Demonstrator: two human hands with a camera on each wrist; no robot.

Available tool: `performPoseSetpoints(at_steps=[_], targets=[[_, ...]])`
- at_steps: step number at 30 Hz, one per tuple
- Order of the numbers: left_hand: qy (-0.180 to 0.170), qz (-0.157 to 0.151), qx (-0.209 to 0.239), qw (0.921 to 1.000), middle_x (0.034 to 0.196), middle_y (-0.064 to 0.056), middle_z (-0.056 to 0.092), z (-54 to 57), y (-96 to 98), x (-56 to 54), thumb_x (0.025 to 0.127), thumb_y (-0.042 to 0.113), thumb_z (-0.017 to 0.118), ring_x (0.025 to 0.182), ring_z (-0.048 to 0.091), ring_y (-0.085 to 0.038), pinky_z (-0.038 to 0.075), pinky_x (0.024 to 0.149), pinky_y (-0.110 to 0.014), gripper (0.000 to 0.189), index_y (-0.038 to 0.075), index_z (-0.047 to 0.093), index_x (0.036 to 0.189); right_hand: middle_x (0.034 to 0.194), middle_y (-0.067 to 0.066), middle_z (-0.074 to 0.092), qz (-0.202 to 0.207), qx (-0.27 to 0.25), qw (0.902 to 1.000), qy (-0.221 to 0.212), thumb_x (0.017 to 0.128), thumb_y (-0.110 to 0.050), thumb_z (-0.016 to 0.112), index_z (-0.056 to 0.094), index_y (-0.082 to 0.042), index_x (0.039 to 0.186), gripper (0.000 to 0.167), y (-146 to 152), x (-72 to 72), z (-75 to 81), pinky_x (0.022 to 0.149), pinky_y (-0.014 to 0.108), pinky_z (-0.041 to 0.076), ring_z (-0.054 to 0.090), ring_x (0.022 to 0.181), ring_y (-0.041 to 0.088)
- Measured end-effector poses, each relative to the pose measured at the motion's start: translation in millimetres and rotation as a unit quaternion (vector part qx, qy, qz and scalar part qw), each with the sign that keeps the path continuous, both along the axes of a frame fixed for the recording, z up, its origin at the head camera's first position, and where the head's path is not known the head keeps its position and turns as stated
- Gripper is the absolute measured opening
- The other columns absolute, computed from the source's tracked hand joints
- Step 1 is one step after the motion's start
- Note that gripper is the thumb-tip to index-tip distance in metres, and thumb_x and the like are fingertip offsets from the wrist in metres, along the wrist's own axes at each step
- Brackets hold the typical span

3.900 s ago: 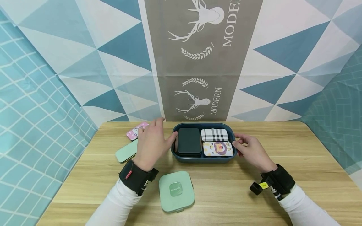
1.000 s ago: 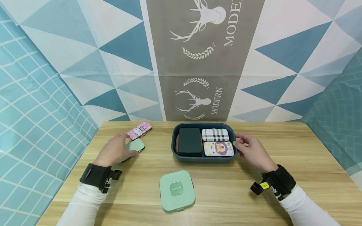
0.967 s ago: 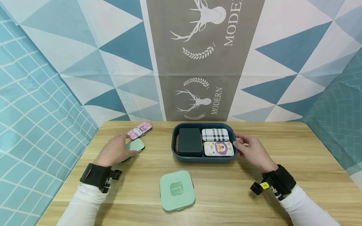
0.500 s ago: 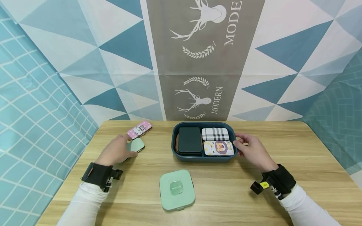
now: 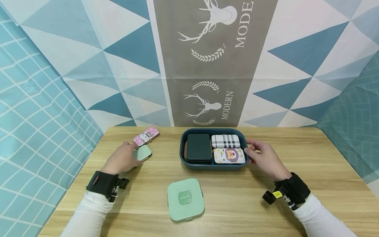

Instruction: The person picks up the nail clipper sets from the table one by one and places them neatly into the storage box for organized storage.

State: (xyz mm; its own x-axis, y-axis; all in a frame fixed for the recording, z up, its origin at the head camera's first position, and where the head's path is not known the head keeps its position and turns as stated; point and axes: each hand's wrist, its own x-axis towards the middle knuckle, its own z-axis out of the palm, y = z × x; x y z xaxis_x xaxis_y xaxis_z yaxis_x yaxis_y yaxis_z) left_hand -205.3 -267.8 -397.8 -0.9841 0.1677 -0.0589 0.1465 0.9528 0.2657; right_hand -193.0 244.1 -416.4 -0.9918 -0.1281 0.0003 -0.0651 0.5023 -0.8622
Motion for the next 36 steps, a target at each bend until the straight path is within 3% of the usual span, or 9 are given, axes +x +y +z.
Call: performPoseSetpoints(at_steps=[15, 25, 36], targets=[[0.001, -0.011, -0.011, 0.9999, 0.118, -0.032, 0.058, -1.2, 0.6, 0.6, 0.079, 0.02, 0.094, 0.098, 0.062, -0.04, 0.054, 0.089, -0.058, 0.073, -0.016, 0.059, 0.133, 0.099, 0.017, 0.061, 0.003, 0.005, 1.0, 0.007, 0.109, -0.011, 0.059, 0.047, 0.007, 0.153, 0.049, 0.8, -0.7, -2.3, 0.062, 0.034, 0.056, 0.062, 0.073, 0.025], [0.0, -0.02, -0.008, 0.9998, 0.122, -0.034, 0.064, -1.2, 0.3, -0.2, 0.08, 0.018, 0.093, 0.108, 0.063, -0.044, 0.052, 0.094, -0.059, 0.072, -0.016, 0.059, 0.133, 0.1, 0.017, 0.061, 0.001, 0.004, 1.0, 0.005, 0.11, -0.012, 0.059, 0.048, 0.007, 0.153, 0.049, 1.1, -1.3, -2.6, 0.063, 0.033, 0.056, 0.062, 0.074, 0.025], [-0.004, -0.022, -0.014, 0.9996, 0.12, -0.032, 0.063, 3.8, 3.0, 2.4, 0.08, 0.02, 0.092, 0.101, 0.063, -0.04, 0.054, 0.089, -0.057, 0.073, -0.017, 0.059, 0.134, 0.099, 0.017, 0.06, 0.004, 0.004, 1.0, 0.007, 0.109, -0.011, 0.059, 0.048, 0.007, 0.153, 0.048, 1.6, -1.1, -2.5, 0.062, 0.031, 0.056, 0.062, 0.073, 0.025]])
